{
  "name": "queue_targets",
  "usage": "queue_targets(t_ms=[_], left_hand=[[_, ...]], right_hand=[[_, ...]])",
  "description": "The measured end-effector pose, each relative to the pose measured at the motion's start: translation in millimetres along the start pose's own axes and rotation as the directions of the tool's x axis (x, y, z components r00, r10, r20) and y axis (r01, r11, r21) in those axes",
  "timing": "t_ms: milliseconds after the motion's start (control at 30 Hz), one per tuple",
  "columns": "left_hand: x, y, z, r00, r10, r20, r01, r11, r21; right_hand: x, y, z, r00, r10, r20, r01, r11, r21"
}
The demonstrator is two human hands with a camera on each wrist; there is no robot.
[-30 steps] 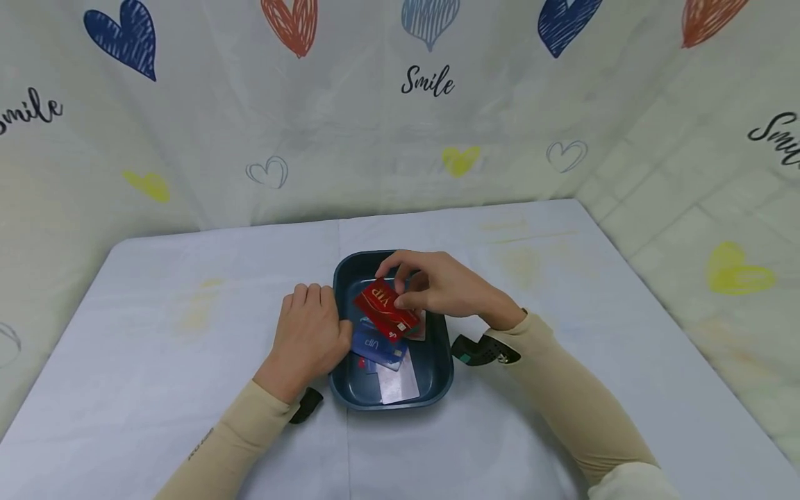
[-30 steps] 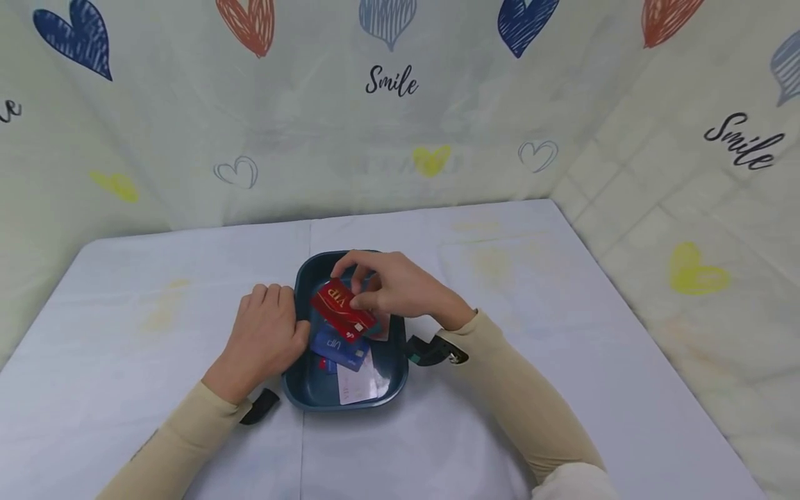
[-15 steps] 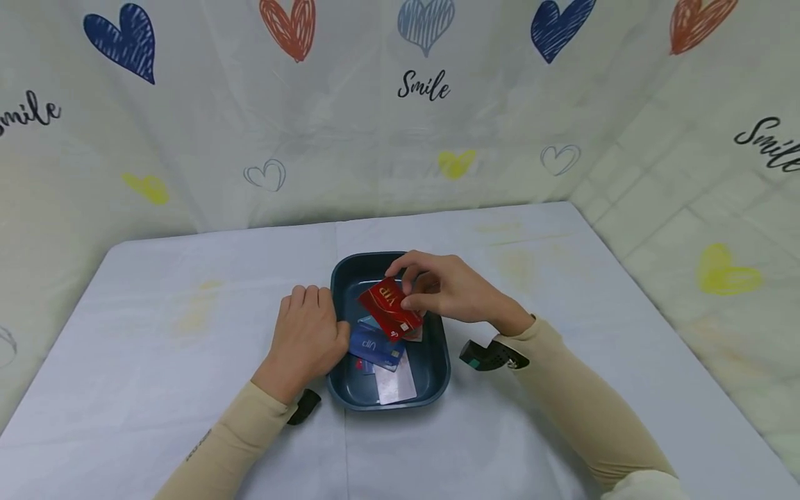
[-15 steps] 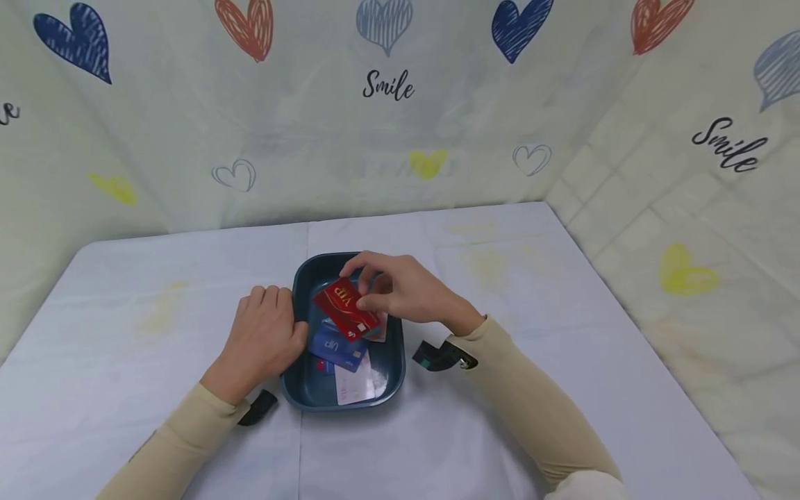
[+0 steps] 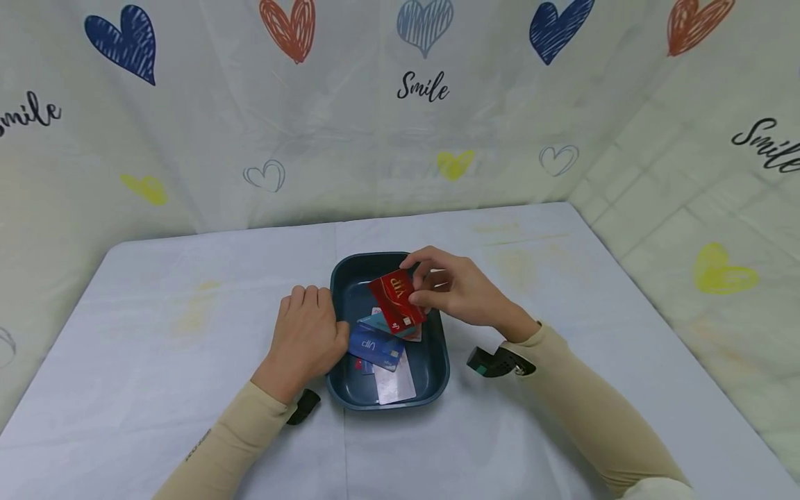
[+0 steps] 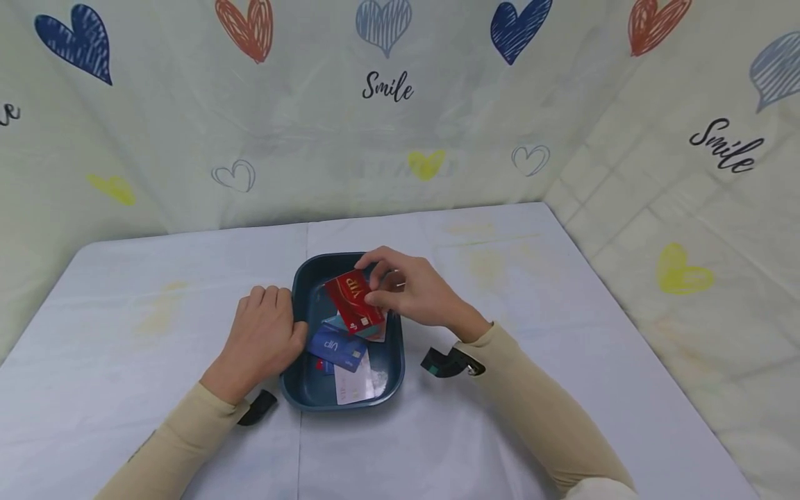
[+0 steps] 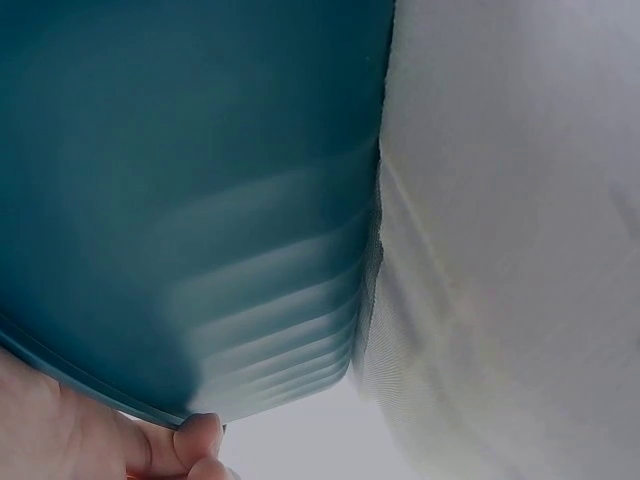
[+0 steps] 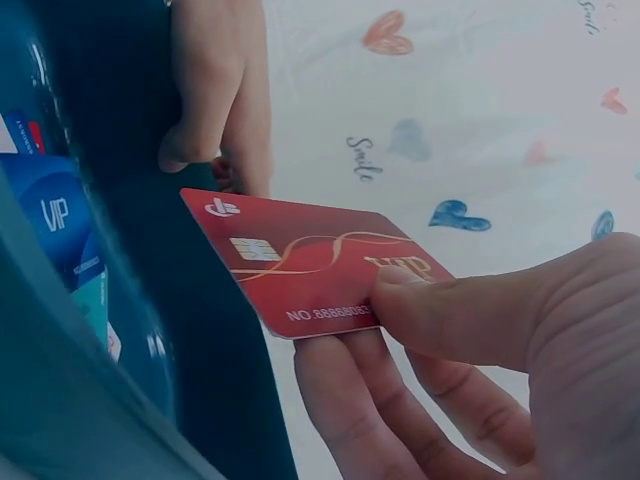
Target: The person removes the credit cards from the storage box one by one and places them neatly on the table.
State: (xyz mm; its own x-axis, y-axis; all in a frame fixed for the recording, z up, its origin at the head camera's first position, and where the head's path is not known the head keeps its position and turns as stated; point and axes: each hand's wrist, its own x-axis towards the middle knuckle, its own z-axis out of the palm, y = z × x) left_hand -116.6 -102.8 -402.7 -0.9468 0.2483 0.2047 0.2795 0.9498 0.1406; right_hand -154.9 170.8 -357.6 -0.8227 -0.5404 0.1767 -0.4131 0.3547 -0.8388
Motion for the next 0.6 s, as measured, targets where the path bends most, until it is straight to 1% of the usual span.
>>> queue_targets(t_ms=[133, 300, 433, 600], left_hand=[[0.0, -0.3, 0.0, 1.0, 0.007, -0.009, -0.007, 1.0, -0.003], [-0.1, -0.2, 0.1, 1.0, 0.012, -0.014, -0.012, 1.0, -0.007], [0.0, -0.3, 0.4, 1.0, 0.011, -0.014, -0.011, 1.0, -0.007], [0.3, -0.1, 1.1, 1.0, 0.008, -0.019, -0.008, 1.0, -0.002]], right_hand=[[-3.2, 2.7, 0.3, 0.999, 0.018, -0.039, -0.016, 0.999, 0.033], [-8.2, 5.7, 1.0, 0.995, 0.037, -0.089, -0.034, 0.999, 0.031], [-11.9, 7.3, 0.3, 0.992, 0.051, -0.113, -0.047, 0.998, 0.035], [-15.3, 9.6, -2.2, 0.99, 0.049, -0.135, -0.044, 0.998, 0.039]])
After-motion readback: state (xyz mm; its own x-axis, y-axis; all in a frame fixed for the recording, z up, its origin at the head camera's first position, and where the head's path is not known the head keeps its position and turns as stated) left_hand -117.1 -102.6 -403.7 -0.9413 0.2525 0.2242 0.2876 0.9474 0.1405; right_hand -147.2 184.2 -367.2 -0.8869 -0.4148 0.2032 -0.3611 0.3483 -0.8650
